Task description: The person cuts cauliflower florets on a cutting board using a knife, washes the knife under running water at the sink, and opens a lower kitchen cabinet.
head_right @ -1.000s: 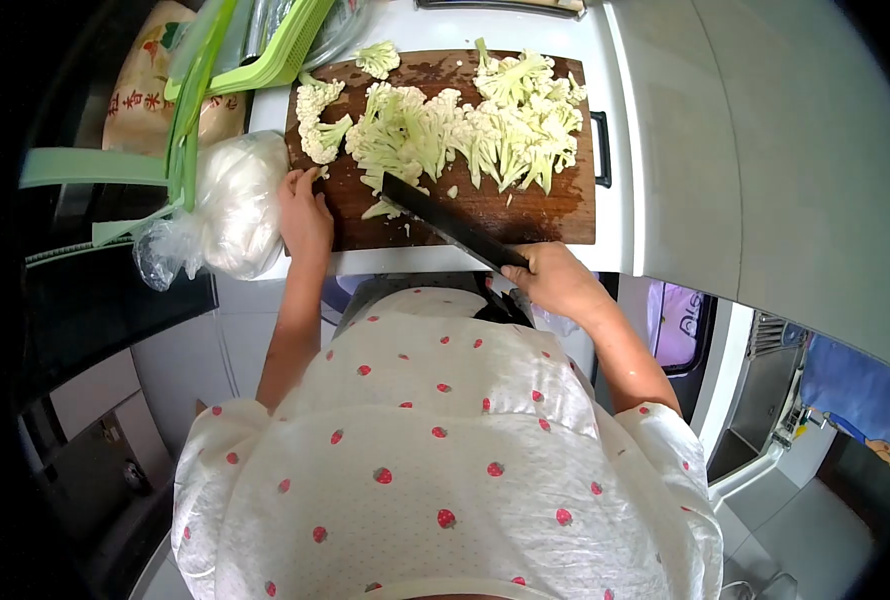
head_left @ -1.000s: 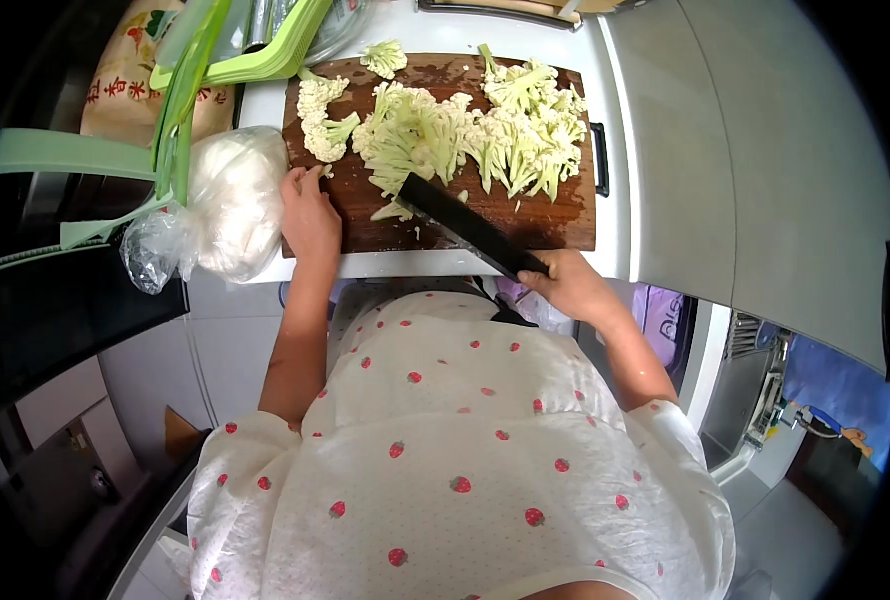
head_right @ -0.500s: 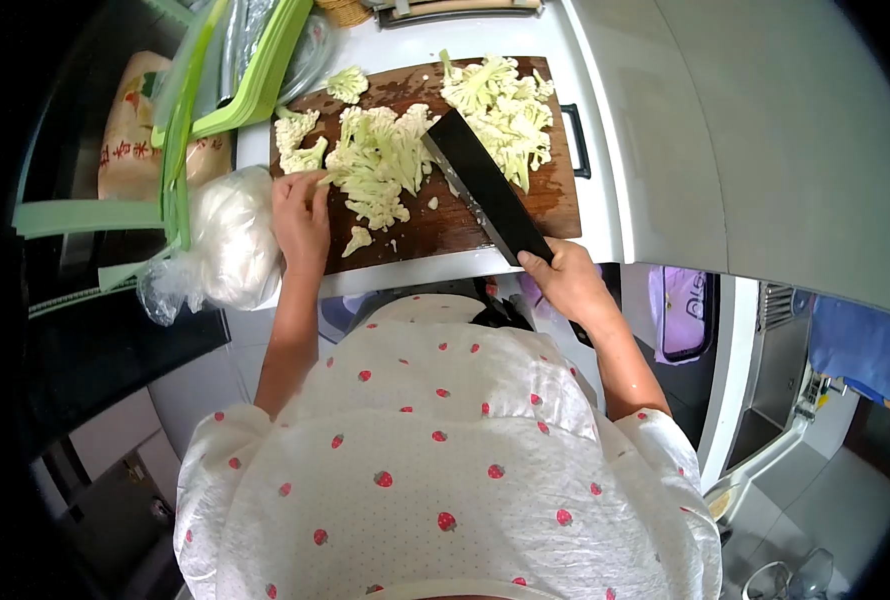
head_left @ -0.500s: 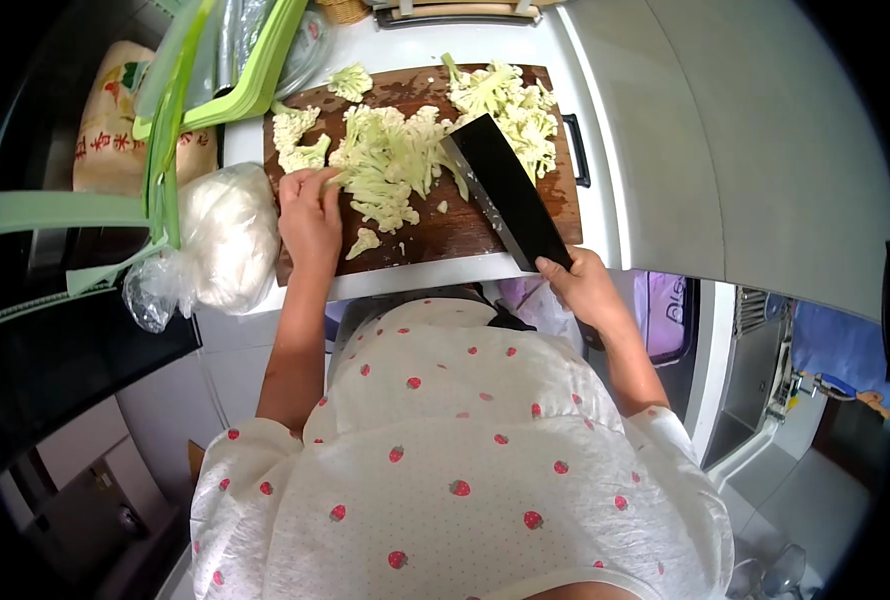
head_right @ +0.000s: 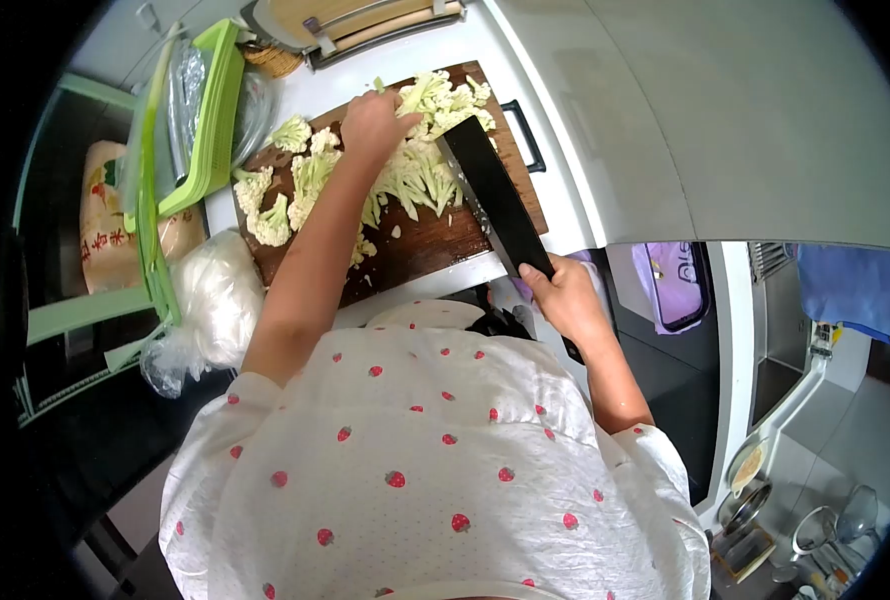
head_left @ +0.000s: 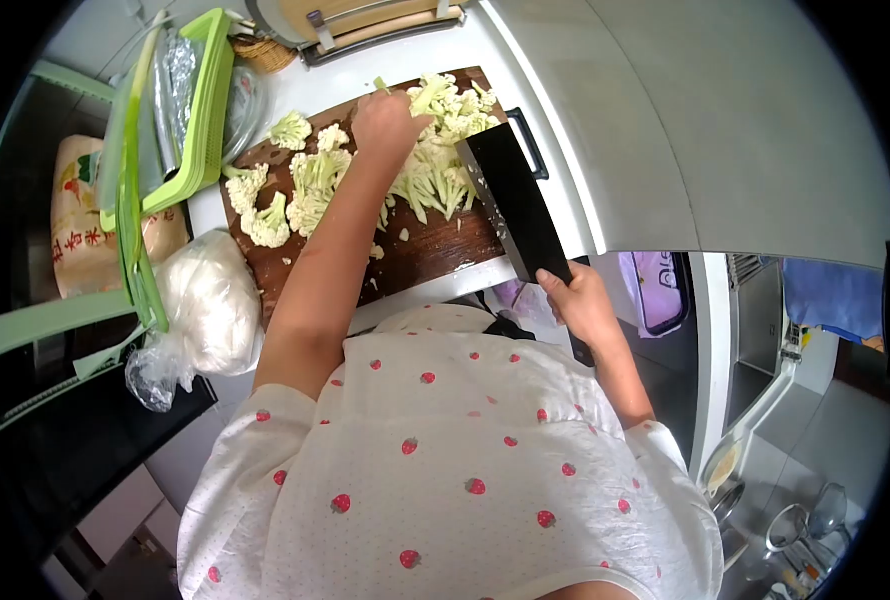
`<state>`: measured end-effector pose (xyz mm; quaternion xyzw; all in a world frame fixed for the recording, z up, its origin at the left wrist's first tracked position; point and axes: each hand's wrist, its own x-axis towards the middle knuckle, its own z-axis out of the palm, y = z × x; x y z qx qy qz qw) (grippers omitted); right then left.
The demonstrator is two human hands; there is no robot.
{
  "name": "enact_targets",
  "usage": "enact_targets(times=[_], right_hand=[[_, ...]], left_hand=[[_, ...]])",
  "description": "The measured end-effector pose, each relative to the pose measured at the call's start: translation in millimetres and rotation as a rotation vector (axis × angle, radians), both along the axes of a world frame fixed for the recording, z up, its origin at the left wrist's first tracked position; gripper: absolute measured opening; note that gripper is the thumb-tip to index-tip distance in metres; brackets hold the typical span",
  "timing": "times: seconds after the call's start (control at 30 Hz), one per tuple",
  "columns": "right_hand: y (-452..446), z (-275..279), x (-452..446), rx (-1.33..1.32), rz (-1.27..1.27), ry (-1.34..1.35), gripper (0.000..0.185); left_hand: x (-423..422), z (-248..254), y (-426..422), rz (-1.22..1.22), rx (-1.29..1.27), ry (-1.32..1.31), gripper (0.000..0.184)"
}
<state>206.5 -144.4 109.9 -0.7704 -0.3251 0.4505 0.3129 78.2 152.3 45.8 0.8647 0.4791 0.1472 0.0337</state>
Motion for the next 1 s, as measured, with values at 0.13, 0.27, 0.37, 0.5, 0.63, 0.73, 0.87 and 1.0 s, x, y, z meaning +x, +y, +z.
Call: enact_targets(times=[0.13, 0.27, 0.37, 0.5, 0.63, 0.73, 0.87, 1.0], right_hand=[[-3.8, -6.0, 4.1, 0.008, -0.011, -0.024, 0.033], [2.2, -10.3, 7.5, 0.038, -0.011, 0.038, 0.032], [14.8, -2.9, 4.8, -0.018, 0.003, 0.056, 0.028], [36.5, -0.7, 2.2, -0.005, 0.193, -0.002, 0.027], [68.8, 13.3, -13.5, 0.050, 0.537, -0.148, 0.024], [90.7, 15.3, -28.0, 0.058, 0.781, -0.192, 0.024], [109.1, 13.2, -53.7, 0.009, 1.014, -0.222, 0.026], [121.0, 9.9, -69.8, -0.109, 1.133, -0.188, 0.028]], left_hand=[[-0.6, 8.1, 6.1, 0.075, -0.433, -0.155, 0.027], [-45.9, 41.2, -14.3, 0.168, -0.592, -0.837, 0.026], [-78.5, 61.3, -34.3, 0.240, -0.661, -1.265, 0.023], [-134.9, 48.1, -61.0, 0.271, -0.556, -1.393, 0.025], [-179.2, 36.2, -102.4, 0.561, -0.337, -1.364, 0.021], [-200.8, 23.7, -136.2, 0.721, -0.174, -1.295, 0.028], [-209.7, 21.6, -175.7, 0.844, -0.127, -1.315, 0.035], [-214.1, 11.3, -195.0, 0.793, -0.133, -1.392, 0.030]])
